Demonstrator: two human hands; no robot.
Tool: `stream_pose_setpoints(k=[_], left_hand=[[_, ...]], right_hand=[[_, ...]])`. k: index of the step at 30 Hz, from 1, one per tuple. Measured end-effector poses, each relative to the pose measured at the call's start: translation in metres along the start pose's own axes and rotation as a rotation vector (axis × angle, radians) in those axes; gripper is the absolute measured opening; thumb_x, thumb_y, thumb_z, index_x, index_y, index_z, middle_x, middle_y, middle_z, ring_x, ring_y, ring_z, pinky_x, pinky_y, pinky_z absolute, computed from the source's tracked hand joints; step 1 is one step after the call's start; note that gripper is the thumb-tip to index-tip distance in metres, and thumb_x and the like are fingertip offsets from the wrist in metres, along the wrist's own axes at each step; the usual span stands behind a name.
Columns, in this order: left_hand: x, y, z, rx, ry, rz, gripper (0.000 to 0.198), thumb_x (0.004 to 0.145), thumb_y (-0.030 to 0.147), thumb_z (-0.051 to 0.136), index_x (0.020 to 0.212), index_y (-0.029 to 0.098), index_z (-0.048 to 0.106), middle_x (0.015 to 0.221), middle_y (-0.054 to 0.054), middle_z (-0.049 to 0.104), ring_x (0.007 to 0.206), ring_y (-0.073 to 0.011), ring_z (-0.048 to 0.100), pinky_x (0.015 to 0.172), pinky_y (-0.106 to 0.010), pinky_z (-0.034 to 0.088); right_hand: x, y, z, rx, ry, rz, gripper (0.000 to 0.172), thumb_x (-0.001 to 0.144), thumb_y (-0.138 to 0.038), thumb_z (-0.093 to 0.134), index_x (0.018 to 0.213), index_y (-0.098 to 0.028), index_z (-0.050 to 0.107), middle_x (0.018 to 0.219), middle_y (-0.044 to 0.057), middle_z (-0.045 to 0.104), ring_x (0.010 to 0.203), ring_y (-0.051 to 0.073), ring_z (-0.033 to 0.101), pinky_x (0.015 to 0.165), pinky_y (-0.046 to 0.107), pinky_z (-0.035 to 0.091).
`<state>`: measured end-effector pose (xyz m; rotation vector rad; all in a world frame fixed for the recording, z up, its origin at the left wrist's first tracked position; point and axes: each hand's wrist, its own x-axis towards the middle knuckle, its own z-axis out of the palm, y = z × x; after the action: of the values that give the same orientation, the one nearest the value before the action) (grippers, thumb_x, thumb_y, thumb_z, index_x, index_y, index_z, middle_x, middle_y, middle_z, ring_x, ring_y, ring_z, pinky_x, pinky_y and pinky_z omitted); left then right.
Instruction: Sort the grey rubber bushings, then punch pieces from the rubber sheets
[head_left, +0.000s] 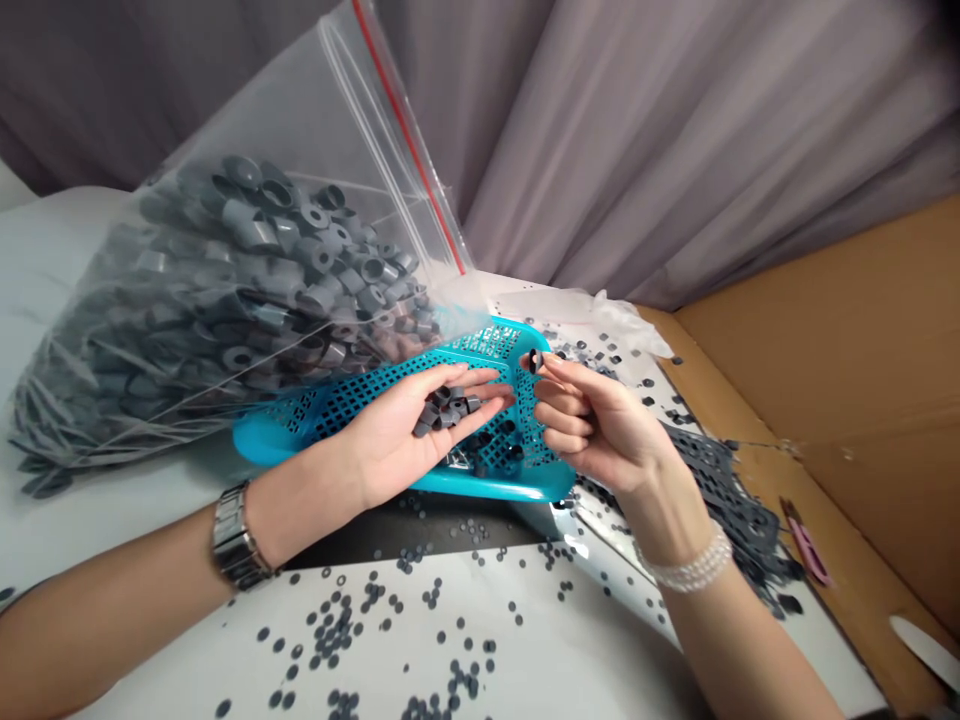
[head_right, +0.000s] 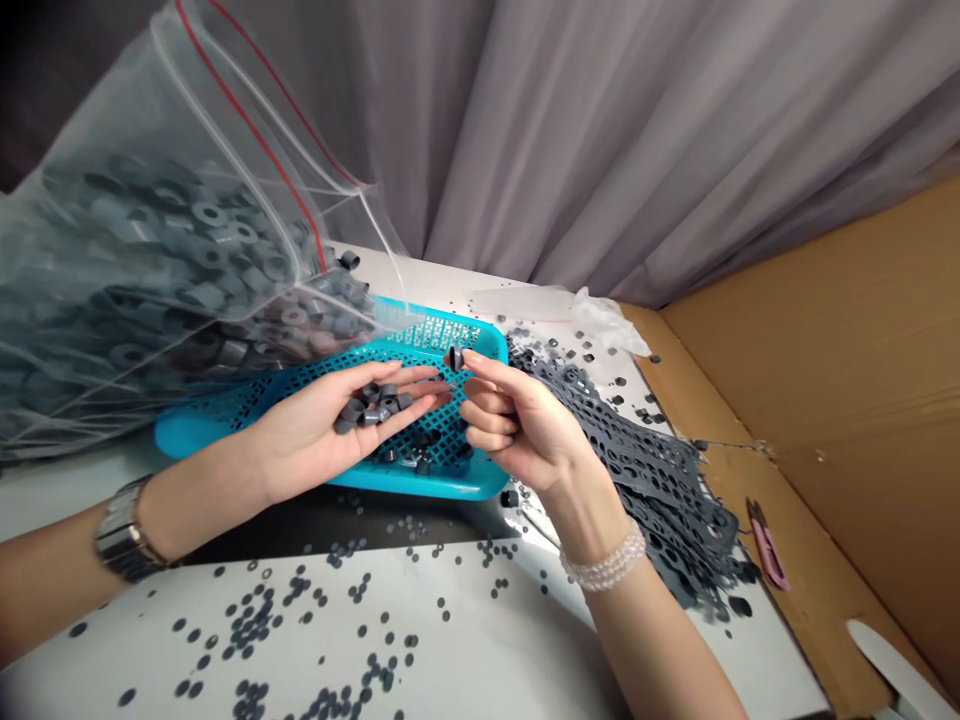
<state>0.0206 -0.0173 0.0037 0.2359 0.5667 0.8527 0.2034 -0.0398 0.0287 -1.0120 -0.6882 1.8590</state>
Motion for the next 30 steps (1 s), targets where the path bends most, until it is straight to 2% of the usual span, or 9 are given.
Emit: stream_pose_setpoints(k=[6, 9, 11, 15, 20, 22, 25, 28, 30], left_hand=[[-0.002, 0.001, 0.003, -0.046, 0.033, -0.008, 0.019, 0.088, 0.008, 0.045, 0.091, 0.006, 0.064, 0.112, -0.018, 0.066, 0.11, -0.026, 0.062, 0.093, -0.039, 0.055], [-0.002, 0.001, 0.003, -0.094, 0.046, -0.034, 0.019, 0.087, 0.007, 0.046, 0.098, 0.005, 0.061, 0.115, -0.02, 0.064, 0.111, -0.0281, 0.061, 0.093, -0.04, 0.055], [0.0, 0.0, 0.003, -0.114, 0.069, -0.043, 0.022, 0.086, 0.007, 0.047, 0.105, 0.004, 0.059, 0.116, -0.021, 0.063, 0.111, -0.03, 0.06, 0.092, -0.04, 0.055], [0.006, -0.001, -0.002, -0.16, 0.1, -0.053, 0.029, 0.086, 0.009, 0.049, 0.113, 0.001, 0.053, 0.118, -0.025, 0.06, 0.112, -0.0355, 0.059, 0.089, -0.041, 0.056], [0.012, -0.002, -0.01, -0.193, 0.088, -0.015, 0.028, 0.081, 0.002, 0.049, 0.108, 0.003, 0.055, 0.118, -0.025, 0.06, 0.113, -0.0343, 0.059, 0.092, -0.041, 0.054], [0.014, -0.004, -0.012, -0.205, 0.075, 0.023, 0.024, 0.08, 0.0, 0.047, 0.102, 0.004, 0.057, 0.115, -0.024, 0.062, 0.113, -0.0334, 0.059, 0.093, -0.041, 0.054], [0.02, -0.008, -0.017, -0.218, 0.104, 0.015, 0.015, 0.082, 0.004, 0.048, 0.092, 0.004, 0.058, 0.104, -0.025, 0.064, 0.11, -0.0344, 0.06, 0.089, -0.04, 0.056], [0.025, -0.012, -0.023, -0.244, 0.079, 0.023, 0.007, 0.081, 0.006, 0.052, 0.084, 0.008, 0.057, 0.093, -0.019, 0.066, 0.111, -0.0355, 0.06, 0.086, -0.041, 0.057], [0.027, -0.014, -0.026, -0.283, 0.047, 0.009, 0.006, 0.08, 0.006, 0.053, 0.079, 0.011, 0.056, 0.088, -0.017, 0.066, 0.111, -0.0362, 0.059, 0.085, -0.041, 0.058]], right_hand=[[0.001, 0.0, 0.0, 0.12, -0.072, 0.036, 0.03, 0.082, -0.021, 0.06, 0.061, -0.019, 0.038, 0.05, -0.01, 0.015, 0.042, 0.004, 0.01, 0.034, 0.017, 0.012], [0.001, 0.0, -0.001, 0.163, -0.097, 0.036, 0.012, 0.082, -0.022, 0.049, 0.071, -0.018, 0.05, 0.051, -0.009, 0.02, 0.042, 0.006, 0.015, 0.035, 0.017, 0.014], [0.0, 0.0, -0.001, 0.184, -0.076, 0.024, 0.012, 0.08, -0.023, 0.043, 0.078, -0.017, 0.053, 0.053, -0.007, 0.025, 0.042, 0.007, 0.018, 0.035, 0.016, 0.015], [0.002, -0.008, -0.012, 0.248, 0.092, -0.106, 0.017, 0.081, -0.02, 0.036, 0.076, -0.016, 0.051, 0.061, -0.002, 0.038, 0.043, 0.006, 0.028, 0.034, 0.014, 0.02], [0.04, -0.055, -0.03, 0.194, 0.439, -0.554, 0.027, 0.082, -0.013, 0.025, 0.068, -0.02, 0.047, 0.059, 0.0, 0.04, 0.046, 0.01, 0.04, 0.043, 0.02, 0.038], [0.065, -0.075, -0.02, 0.158, 0.439, -0.63, 0.03, 0.084, -0.019, 0.022, 0.069, -0.022, 0.048, 0.06, 0.001, 0.042, 0.05, 0.012, 0.046, 0.049, 0.024, 0.043], [0.091, -0.086, 0.022, 0.043, 0.316, -0.69, 0.036, 0.086, -0.029, 0.022, 0.078, -0.021, 0.057, 0.069, 0.006, 0.056, 0.069, 0.016, 0.06, 0.068, 0.032, 0.05], [0.092, -0.076, 0.071, -0.248, 0.072, -0.664, 0.049, 0.087, -0.046, 0.023, 0.091, -0.017, 0.063, 0.093, 0.013, 0.067, 0.097, 0.021, 0.063, 0.089, 0.04, 0.047], [0.082, -0.069, 0.089, -0.348, -0.026, -0.585, 0.054, 0.087, -0.053, 0.027, 0.101, -0.016, 0.062, 0.109, 0.014, 0.067, 0.111, 0.023, 0.059, 0.098, 0.042, 0.043]])
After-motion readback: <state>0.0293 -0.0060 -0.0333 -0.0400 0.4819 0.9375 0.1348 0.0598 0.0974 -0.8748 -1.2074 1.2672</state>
